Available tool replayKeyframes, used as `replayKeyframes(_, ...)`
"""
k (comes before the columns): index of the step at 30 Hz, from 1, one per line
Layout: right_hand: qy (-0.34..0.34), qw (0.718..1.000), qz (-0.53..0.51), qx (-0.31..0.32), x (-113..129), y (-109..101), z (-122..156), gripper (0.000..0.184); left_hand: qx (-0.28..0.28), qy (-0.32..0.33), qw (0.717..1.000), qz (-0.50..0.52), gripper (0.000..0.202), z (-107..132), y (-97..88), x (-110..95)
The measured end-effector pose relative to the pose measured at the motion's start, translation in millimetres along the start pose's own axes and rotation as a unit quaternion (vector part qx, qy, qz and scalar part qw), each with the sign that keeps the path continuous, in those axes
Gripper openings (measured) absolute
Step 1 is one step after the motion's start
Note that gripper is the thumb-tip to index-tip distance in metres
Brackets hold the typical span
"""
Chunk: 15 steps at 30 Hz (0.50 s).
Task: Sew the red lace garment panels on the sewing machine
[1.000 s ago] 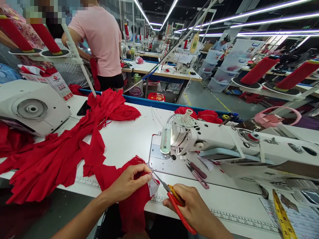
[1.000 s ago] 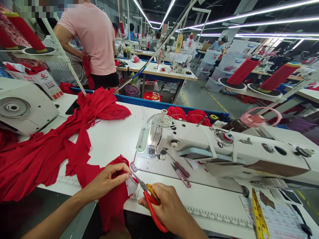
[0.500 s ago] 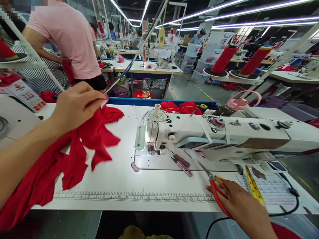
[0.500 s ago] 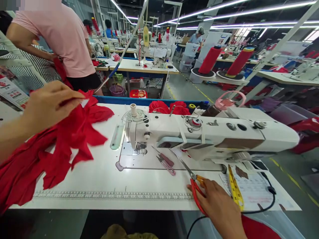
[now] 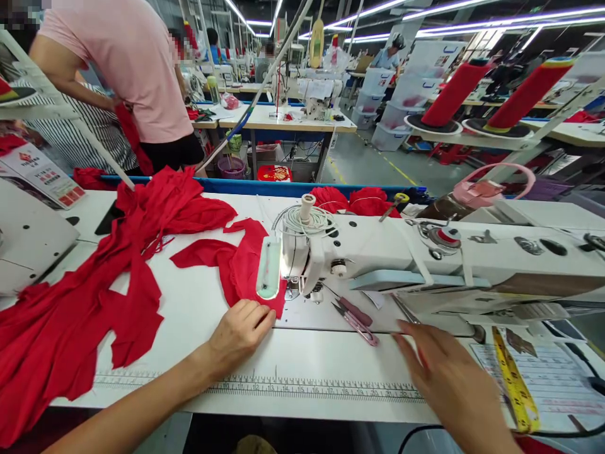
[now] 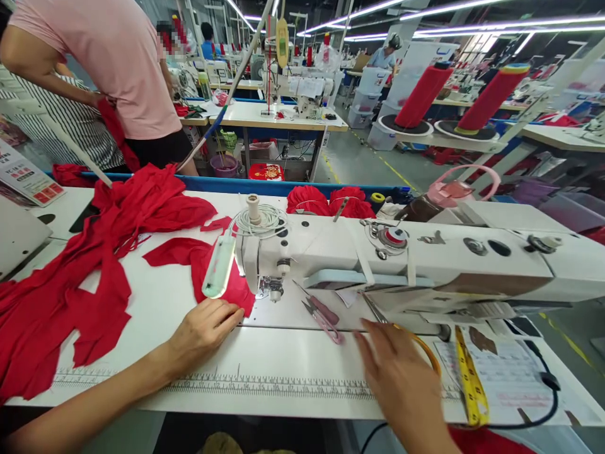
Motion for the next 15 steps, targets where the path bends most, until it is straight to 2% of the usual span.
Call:
replayKeyframes(2, -0.096, 0.985, -0.124, 0.064, 53.6, 11.3, -6.6, 0.025, 0.006, 0.002, 1.000, 0.012, 0.020, 2.0, -0.8, -0.3)
replayKeyframes(4, -0.147, 0.957, -0.211, 0.136, 97.8, 27.2, -12.8, 0.027, 0.015, 0.012, 1.000, 0.010, 0.020, 3.5, 0.4, -1.7)
replayKeyframes(7, -0.208, 0.932, -0.223, 0.197, 140.3, 51.4, -18.9, 0.033, 0.031, 0.018, 0.999, 0.005, 0.019, 3.7, 3.8, -0.9)
replayKeyframes(11, -0.250, 0.937, -0.163, 0.183, 154.2, 71.0, -20.1, 0.027, 0.054, 0.034, 0.995, 0.079, 0.024, -1.6, 8.0, 14.1)
replayKeyframes(15, -0.250, 0.944, -0.141, 0.163, 151.9, 74.7, -15.3, 0.025, 0.103, 0.071, 0.986, 0.111, 0.018, -5.3, 11.4, 30.9)
Point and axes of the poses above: each hand's wrist, its own z-axis away from the middle knuckle, its own y-axis out of the palm, x = y × z, the point moved 5 cm from there along -z, towards the middle knuckle, and after that the axes turned 10 degrees about y, right-handed, at the moved point
